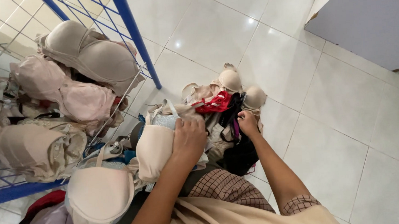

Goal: The person is sorting through a pile of bras on the floor and placing them onto a blue wire shelf.

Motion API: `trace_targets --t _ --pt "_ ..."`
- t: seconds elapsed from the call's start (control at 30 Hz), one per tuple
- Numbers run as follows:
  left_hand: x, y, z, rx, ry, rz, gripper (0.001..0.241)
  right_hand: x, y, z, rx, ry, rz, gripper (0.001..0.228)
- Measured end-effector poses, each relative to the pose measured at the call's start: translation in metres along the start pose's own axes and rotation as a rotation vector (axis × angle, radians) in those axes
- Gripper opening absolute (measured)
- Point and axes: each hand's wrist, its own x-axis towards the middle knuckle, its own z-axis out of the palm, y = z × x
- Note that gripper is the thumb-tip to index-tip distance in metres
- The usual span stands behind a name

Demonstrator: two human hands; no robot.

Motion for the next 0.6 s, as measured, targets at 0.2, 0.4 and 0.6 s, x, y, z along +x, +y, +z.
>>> trace_targets --t 0.2,0.4,0.6 --pt "0.002 -0.002 -0.014 -0.103 -0.069 -0.038 0.035 0.037 0.067 0.02 -0.316 0.056 0.12 0.019" --pt "0.009 -0.002 -0.023 -0.052 -0.143 -0.074 0.053 0.065 0.092 0.019 -0.248 0.063 0.388 0.027" --pt "0.019 -0.005 -0.032 -0.032 -0.211 -0.128 0.055 0.08 0.167 0.037 -0.201 -0.141 0.451 0.051"
